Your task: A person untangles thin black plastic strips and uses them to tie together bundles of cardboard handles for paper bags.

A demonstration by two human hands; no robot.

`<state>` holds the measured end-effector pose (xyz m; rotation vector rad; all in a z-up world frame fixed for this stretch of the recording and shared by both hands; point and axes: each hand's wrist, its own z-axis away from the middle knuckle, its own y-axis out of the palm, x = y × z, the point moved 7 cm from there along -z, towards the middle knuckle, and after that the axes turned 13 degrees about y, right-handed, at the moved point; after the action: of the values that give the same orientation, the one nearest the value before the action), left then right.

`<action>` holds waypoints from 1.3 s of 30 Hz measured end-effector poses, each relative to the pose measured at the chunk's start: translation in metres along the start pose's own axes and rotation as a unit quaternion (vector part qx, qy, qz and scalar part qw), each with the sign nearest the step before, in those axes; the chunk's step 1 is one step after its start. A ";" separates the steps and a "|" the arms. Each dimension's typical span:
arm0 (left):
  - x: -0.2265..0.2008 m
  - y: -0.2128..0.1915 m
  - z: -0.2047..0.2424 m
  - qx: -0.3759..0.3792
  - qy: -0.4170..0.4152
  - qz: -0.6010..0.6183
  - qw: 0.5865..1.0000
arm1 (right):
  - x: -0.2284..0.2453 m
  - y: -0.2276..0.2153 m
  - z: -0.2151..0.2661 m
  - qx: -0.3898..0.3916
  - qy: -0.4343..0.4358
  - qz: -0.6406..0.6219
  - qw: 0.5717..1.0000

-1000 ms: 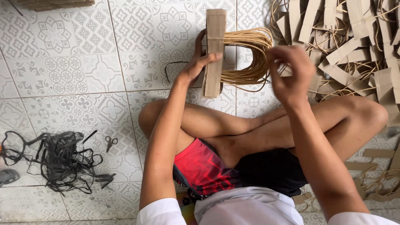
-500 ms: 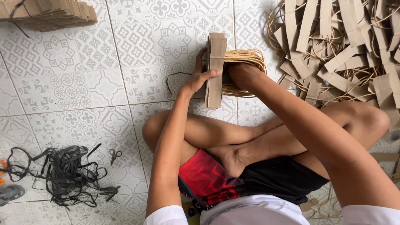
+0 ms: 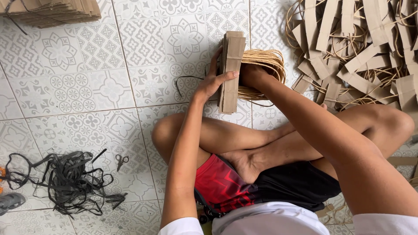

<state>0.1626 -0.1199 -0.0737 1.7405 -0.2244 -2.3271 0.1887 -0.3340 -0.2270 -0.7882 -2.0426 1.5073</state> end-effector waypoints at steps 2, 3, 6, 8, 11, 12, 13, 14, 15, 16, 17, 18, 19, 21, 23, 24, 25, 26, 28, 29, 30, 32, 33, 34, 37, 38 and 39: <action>-0.002 0.006 0.003 -0.001 -0.002 -0.001 1.000 | 0.025 -0.021 -0.036 -0.001 -0.002 0.001 1.000; -0.006 0.007 0.004 -0.009 -0.018 -0.046 0.999 | 0.027 -0.029 -0.041 -0.003 -0.002 0.002 1.000; 0.001 0.003 0.004 -0.028 -0.028 -0.111 0.993 | 0.032 -0.046 -0.053 -0.011 -0.005 0.002 1.000; 0.011 -0.002 0.004 -0.038 -0.024 -0.131 0.990 | 0.036 -0.057 -0.058 -0.015 -0.005 0.001 1.000; 0.017 -0.005 0.002 -0.038 -0.007 -0.125 0.991 | 0.038 -0.073 -0.067 -0.023 -0.005 0.004 1.000; 0.017 -0.006 0.003 -0.039 -0.007 -0.122 0.992 | 0.039 -0.079 -0.070 -0.025 -0.005 0.004 1.000; 0.016 -0.007 0.003 -0.040 -0.008 -0.120 0.992 | 0.040 -0.084 -0.074 -0.028 -0.004 0.005 1.000; 0.009 -0.006 0.002 -0.040 -0.007 -0.121 0.992 | 0.042 -0.091 -0.078 -0.031 -0.004 0.005 0.999; 0.003 -0.006 0.004 -0.045 -0.010 -0.113 0.992 | 0.044 -0.099 -0.080 -0.033 -0.004 0.004 0.999; -0.002 -0.005 0.005 -0.051 -0.013 -0.105 0.993 | 0.046 -0.106 -0.083 -0.034 -0.004 0.003 0.999; -0.001 -0.005 0.005 -0.050 -0.014 -0.105 0.993 | 0.046 -0.115 -0.082 -0.035 -0.004 0.003 0.999; 0.001 -0.005 0.005 -0.050 -0.016 -0.100 0.994 | 0.046 -0.124 -0.082 -0.035 -0.004 0.003 0.999; 0.001 -0.005 0.003 -0.049 -0.016 -0.095 0.994 | 0.043 -0.133 -0.085 -0.038 -0.004 0.004 0.999; -0.008 -0.002 -0.003 -0.049 -0.011 -0.095 0.994 | 0.012 -0.144 -0.062 -0.041 -0.005 0.006 0.999; -0.009 0.001 -0.001 -0.050 -0.009 -0.094 0.994 | -0.001 -0.156 -0.037 -0.042 -0.007 0.006 0.999; -0.005 0.001 0.002 -0.057 -0.012 -0.085 0.995 | 0.001 -0.160 -0.025 -0.042 -0.007 0.006 0.999; -0.003 0.001 0.002 -0.062 -0.012 -0.077 0.995 | 0.002 -0.165 -0.016 -0.044 -0.006 0.008 0.999; -0.002 0.000 0.001 -0.060 -0.012 -0.078 0.995 | 0.002 -0.169 -0.010 -0.047 -0.005 0.009 0.999; 0.003 -0.001 0.006 -0.065 -0.007 -0.065 0.996 | 0.006 -0.179 0.006 -0.047 -0.005 0.009 0.999; 0.005 -0.001 0.006 -0.062 -0.009 -0.065 0.996 | 0.008 -0.182 0.014 -0.047 -0.002 0.011 0.999; 0.006 -0.001 0.007 -0.063 -0.010 -0.068 0.996 | 0.011 -0.186 0.021 -0.047 0.000 0.013 0.999; 0.010 -0.004 0.003 -0.065 -0.006 -0.073 0.995 | 0.011 -0.190 0.026 -0.054 -0.001 0.016 0.998; 0.015 -0.006 0.004 -0.066 -0.005 -0.074 0.995 | 0.011 -0.193 0.031 -0.055 0.000 0.018 0.998; 0.021 -0.008 0.004 -0.066 -0.004 -0.076 0.995 | 0.012 -0.196 0.034 -0.056 0.000 0.019 0.998; 0.029 -0.013 0.001 -0.061 -0.007 -0.083 0.995 | 0.014 -0.203 0.045 -0.058 0.003 0.023 0.998; 0.030 -0.012 0.004 -0.062 -0.008 -0.083 0.995 | 0.028 -0.190 0.009 -0.059 0.002 0.023 0.998; 0.030 -0.013 0.004 -0.069 -0.005 -0.078 0.995 | 0.043 -0.179 -0.028 -0.062 0.002 0.025 0.998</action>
<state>0.1499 -0.1157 -0.1036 1.7354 0.0714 -2.3951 0.1470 -0.3259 -0.0454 -0.8951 -2.1445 1.4137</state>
